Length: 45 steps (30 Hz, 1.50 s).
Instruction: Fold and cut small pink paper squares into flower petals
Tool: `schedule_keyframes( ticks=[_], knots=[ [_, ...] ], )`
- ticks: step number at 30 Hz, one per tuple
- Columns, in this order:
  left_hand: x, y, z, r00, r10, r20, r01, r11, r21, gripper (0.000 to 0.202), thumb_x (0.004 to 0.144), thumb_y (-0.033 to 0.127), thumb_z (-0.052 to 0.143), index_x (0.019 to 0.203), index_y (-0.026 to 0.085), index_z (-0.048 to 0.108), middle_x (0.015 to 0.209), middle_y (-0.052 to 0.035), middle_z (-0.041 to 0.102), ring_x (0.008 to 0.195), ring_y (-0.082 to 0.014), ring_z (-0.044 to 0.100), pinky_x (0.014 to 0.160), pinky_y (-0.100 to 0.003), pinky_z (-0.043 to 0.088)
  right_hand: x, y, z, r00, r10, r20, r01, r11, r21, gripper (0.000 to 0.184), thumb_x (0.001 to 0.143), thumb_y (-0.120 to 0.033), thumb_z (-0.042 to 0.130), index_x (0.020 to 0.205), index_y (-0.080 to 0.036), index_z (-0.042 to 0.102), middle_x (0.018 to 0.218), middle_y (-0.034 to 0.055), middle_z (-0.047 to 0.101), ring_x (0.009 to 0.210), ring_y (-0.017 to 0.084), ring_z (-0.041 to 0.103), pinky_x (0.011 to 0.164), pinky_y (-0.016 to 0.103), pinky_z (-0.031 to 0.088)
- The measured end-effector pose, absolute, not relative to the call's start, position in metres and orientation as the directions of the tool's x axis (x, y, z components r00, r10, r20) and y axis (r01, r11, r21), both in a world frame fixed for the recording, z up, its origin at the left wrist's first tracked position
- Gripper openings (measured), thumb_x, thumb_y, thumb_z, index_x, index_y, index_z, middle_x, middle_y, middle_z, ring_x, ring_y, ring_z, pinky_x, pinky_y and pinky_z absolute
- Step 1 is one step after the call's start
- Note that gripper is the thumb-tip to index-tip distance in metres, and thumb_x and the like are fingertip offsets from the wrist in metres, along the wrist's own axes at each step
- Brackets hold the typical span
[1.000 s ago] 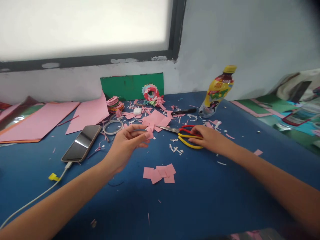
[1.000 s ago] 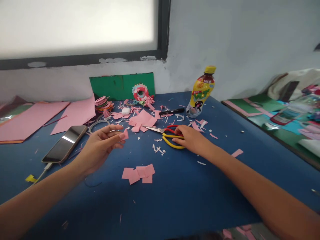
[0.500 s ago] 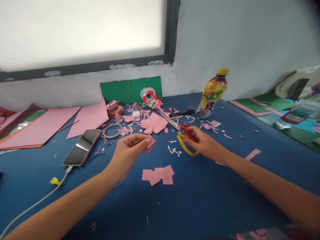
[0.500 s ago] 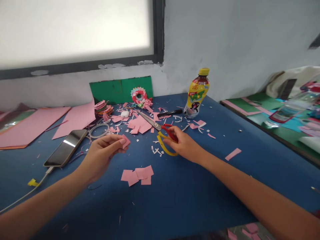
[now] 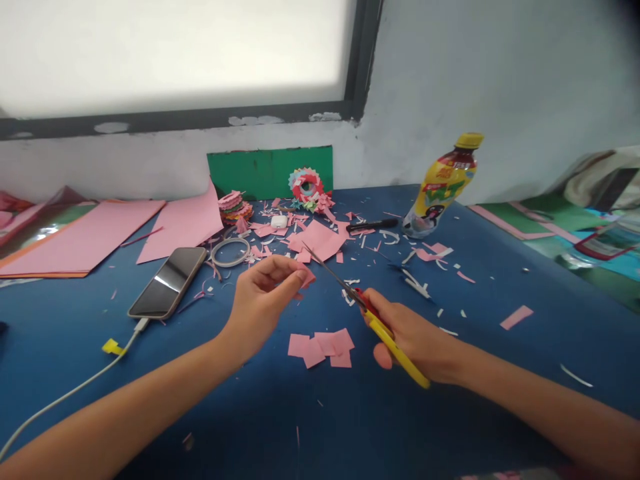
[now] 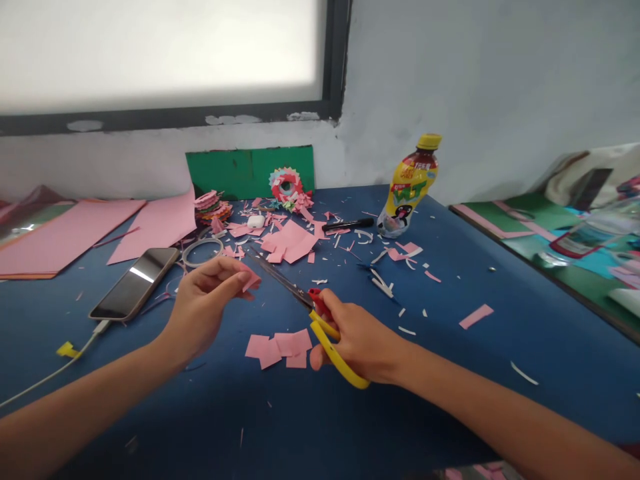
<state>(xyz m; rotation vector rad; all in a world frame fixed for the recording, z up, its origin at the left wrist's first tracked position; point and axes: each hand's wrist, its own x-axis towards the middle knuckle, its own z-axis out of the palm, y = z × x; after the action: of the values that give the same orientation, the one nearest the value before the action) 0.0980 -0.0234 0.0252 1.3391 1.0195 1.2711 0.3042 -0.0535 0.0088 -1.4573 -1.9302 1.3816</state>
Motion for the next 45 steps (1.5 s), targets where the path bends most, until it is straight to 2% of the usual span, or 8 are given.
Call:
schedule_keyframes(
  ticks=[3,11,14,19,26,34,45],
  knots=[
    [0.099,-0.024,0.025,0.089,0.982,0.168,-0.069,-0.162,0.984,0.008,0.073,0.025,0.065,0.071,0.018,0.063,0.067,0.001,0.065,0.064,-0.0095,0.06,0.053,-0.016,0.05,0.302,-0.057,0.012,-0.423,0.853,-0.306,0.542,-0.033,-0.84,0.025,0.068,-0.012,0.049,0.077,-0.023,0.028,0.054,-0.0092,0.053,0.045,0.008,0.047,0.042,0.019,0.027],
    [0.102,-0.028,0.027,0.086,0.987,0.139,-0.138,-0.126,0.982,0.008,0.069,0.026,0.069,0.068,0.019,0.067,0.066,0.0029,0.064,0.06,-0.0061,0.055,0.053,-0.014,0.049,0.296,-0.059,0.023,-0.399,0.827,-0.397,0.65,-0.05,-0.759,0.03,0.065,-0.011,0.051,0.078,-0.023,0.027,0.045,-0.0119,0.047,0.044,0.009,0.044,0.042,0.018,0.026],
    [0.103,-0.028,0.026,0.093,0.988,0.122,-0.173,-0.104,0.979,0.007,0.069,0.025,0.07,0.067,0.019,0.068,0.065,0.0032,0.063,0.058,-0.0057,0.054,0.052,-0.014,0.048,0.295,-0.059,0.022,-0.369,0.848,-0.38,0.674,-0.037,-0.737,0.032,0.063,-0.012,0.054,0.076,-0.023,0.027,0.044,-0.0124,0.047,0.041,0.008,0.041,0.042,0.018,0.026],
    [0.104,-0.027,0.026,0.099,0.988,0.117,-0.194,-0.097,0.976,0.005,0.069,0.023,0.069,0.067,0.019,0.068,0.064,0.0031,0.064,0.057,-0.0054,0.055,0.052,-0.013,0.047,0.295,-0.058,0.02,-0.363,0.865,-0.347,0.683,-0.007,-0.731,0.031,0.061,-0.011,0.053,0.075,-0.023,0.029,0.045,-0.0116,0.05,0.043,0.009,0.045,0.043,0.019,0.027],
    [0.104,-0.028,0.027,0.086,0.991,0.101,-0.197,-0.082,0.977,0.004,0.068,0.022,0.07,0.065,0.019,0.069,0.063,0.003,0.064,0.056,-0.0051,0.055,0.05,-0.012,0.048,0.295,-0.058,0.026,-0.4,0.843,-0.359,0.716,0.043,-0.697,0.019,0.068,-0.011,0.043,0.076,-0.023,0.031,0.05,-0.0081,0.06,0.048,0.012,0.055,0.049,0.02,0.032],
    [0.104,-0.029,0.025,0.095,0.99,0.104,-0.191,-0.084,0.978,0.003,0.069,0.023,0.07,0.067,0.02,0.07,0.065,0.0028,0.066,0.055,-0.0048,0.056,0.05,-0.012,0.048,0.3,-0.055,0.01,-0.377,0.883,-0.281,0.785,0.143,-0.602,0.007,0.075,-0.024,0.043,0.076,-0.022,0.036,0.056,-0.0025,0.062,0.048,0.013,0.054,0.046,0.022,0.028],
    [0.105,-0.029,0.027,0.105,0.992,0.071,-0.195,-0.049,0.98,0.001,0.068,0.021,0.07,0.066,0.021,0.07,0.065,0.0029,0.066,0.056,-0.0055,0.057,0.049,-0.012,0.049,0.308,-0.051,0.005,-0.381,0.898,-0.221,0.792,0.194,-0.579,0.013,0.08,-0.034,0.041,0.08,-0.021,0.043,0.062,0.0016,0.064,0.046,0.013,0.051,0.045,0.022,0.027]
  ],
)
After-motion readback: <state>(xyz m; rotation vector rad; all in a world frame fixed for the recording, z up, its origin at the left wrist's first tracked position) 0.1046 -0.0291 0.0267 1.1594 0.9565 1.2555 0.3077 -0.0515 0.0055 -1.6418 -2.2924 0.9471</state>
